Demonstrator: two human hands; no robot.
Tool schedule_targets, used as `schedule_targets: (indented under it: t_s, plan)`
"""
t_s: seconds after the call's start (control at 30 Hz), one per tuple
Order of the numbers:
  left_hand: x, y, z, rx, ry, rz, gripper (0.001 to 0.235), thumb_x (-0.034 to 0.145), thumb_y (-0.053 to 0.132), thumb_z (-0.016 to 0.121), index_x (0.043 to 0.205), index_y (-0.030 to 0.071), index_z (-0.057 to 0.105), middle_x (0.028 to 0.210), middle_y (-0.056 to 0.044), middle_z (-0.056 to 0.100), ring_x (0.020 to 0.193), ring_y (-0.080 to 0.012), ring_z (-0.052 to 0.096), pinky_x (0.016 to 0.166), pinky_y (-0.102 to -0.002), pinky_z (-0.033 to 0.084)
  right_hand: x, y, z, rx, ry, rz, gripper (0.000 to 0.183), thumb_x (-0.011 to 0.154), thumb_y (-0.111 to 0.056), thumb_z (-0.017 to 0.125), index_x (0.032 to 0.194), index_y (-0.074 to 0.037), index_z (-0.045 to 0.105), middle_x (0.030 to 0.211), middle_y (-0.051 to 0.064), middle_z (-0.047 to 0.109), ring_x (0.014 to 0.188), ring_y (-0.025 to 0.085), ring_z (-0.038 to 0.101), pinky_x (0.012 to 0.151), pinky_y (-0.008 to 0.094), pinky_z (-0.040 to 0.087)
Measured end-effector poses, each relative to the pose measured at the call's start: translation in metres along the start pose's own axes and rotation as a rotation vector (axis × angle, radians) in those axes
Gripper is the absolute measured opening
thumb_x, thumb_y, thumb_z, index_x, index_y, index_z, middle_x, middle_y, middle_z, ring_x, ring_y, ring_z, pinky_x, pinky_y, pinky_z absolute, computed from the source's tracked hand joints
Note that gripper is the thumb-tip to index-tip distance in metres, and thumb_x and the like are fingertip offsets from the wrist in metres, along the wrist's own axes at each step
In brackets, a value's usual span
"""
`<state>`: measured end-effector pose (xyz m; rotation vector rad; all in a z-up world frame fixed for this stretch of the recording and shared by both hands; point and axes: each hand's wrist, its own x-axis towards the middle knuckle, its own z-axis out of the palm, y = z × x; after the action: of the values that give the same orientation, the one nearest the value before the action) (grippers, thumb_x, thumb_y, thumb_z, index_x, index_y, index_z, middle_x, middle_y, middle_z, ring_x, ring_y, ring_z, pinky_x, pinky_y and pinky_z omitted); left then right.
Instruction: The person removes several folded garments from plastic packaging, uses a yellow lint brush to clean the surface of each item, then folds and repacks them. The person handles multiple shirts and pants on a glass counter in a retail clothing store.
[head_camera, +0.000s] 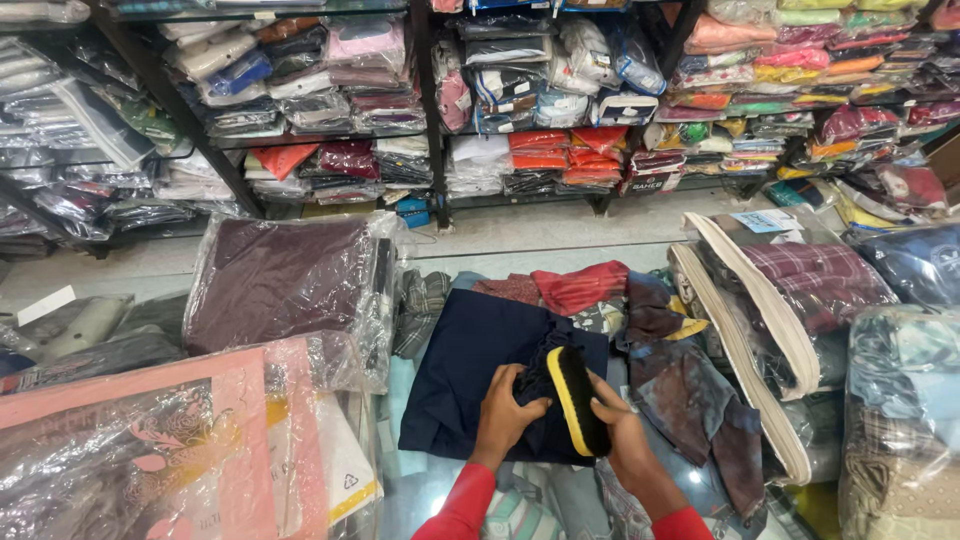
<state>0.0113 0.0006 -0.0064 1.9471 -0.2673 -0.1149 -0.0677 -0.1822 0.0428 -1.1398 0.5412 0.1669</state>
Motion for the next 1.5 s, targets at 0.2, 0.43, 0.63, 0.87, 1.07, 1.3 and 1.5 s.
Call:
schedule_targets:
  t_s: [0.2, 0.43, 0.63, 0.87, 1.07, 1.3, 1.5]
  plan:
    - [0.003, -0.005, -0.001, 0.024, 0.02, 0.078, 0.065, 0.068, 0.026, 0.081, 0.126, 0.004, 0.061, 0.127, -0.01, 0.064, 0.121, -0.0329, 0.064, 0.098, -0.038, 0.053, -0.008, -0.004, 0.017, -0.994, -0.001, -0.481, 0.059, 0.092, -0.042, 0.062, 0.144, -0.015, 0.054, 0.115, 0.019, 0.075, 0.109, 0.037, 0.071, 0.089, 0.043, 0.054]
    - [0.004, -0.009, -0.009, -0.076, -0.12, 0.02, 0.074, 0.065, 0.022, 0.088, 0.129, -0.001, 0.058, 0.127, -0.012, 0.062, 0.12, -0.0287, 0.063, 0.102, -0.035, 0.049, -0.004, -0.024, 0.031, -1.076, 0.237, -0.656, 0.058, 0.088, -0.043, 0.072, 0.133, -0.011, 0.055, 0.109, 0.025, 0.073, 0.101, 0.045, 0.07, 0.082, 0.051, 0.057]
    - [0.005, -0.014, -0.004, -0.132, -0.119, 0.079, 0.072, 0.068, 0.02, 0.087, 0.13, -0.003, 0.06, 0.129, -0.014, 0.063, 0.123, -0.0276, 0.063, 0.105, -0.034, 0.048, 0.004, -0.005, 0.027, -1.164, 0.239, -0.604, 0.051, 0.091, -0.046, 0.07, 0.126, -0.01, 0.06, 0.102, 0.023, 0.075, 0.093, 0.045, 0.072, 0.075, 0.053, 0.057]
    - [0.006, -0.013, -0.011, -0.147, -0.194, 0.068, 0.08, 0.065, 0.021, 0.089, 0.134, -0.004, 0.056, 0.13, -0.014, 0.062, 0.124, -0.0279, 0.062, 0.106, -0.035, 0.047, 0.012, -0.009, 0.024, -1.351, 0.124, -0.68, 0.054, 0.087, -0.048, 0.068, 0.125, -0.011, 0.056, 0.105, 0.02, 0.074, 0.084, 0.047, 0.07, 0.067, 0.056, 0.056]
    - [0.018, -0.023, -0.009, -0.104, -0.172, 0.138, 0.081, 0.065, 0.022, 0.088, 0.136, -0.002, 0.057, 0.132, -0.014, 0.062, 0.126, -0.0288, 0.061, 0.105, -0.036, 0.049, 0.014, -0.002, 0.033, -1.389, 0.002, -0.781, 0.058, 0.086, -0.048, 0.07, 0.126, -0.008, 0.057, 0.102, 0.022, 0.073, 0.08, 0.048, 0.07, 0.066, 0.057, 0.055]
    - [0.008, -0.033, -0.005, -0.171, -0.193, 0.099, 0.084, 0.064, 0.011, 0.079, 0.142, 0.0, 0.052, 0.138, -0.012, 0.059, 0.129, -0.0271, 0.06, 0.109, -0.034, 0.048, 0.015, 0.013, 0.041, -1.34, 0.161, -0.755, 0.053, 0.088, -0.046, 0.067, 0.123, -0.007, 0.057, 0.098, 0.02, 0.073, 0.079, 0.045, 0.071, 0.063, 0.054, 0.057]
    - [0.006, -0.034, -0.006, -0.212, -0.167, 0.096, 0.077, 0.073, 0.015, 0.078, 0.143, 0.0, 0.052, 0.143, -0.014, 0.055, 0.135, -0.0289, 0.056, 0.114, -0.034, 0.044, 0.009, 0.021, 0.049, -1.215, 0.276, -0.698, 0.047, 0.089, -0.045, 0.068, 0.116, -0.008, 0.06, 0.101, 0.019, 0.075, 0.084, 0.044, 0.072, 0.066, 0.054, 0.057]
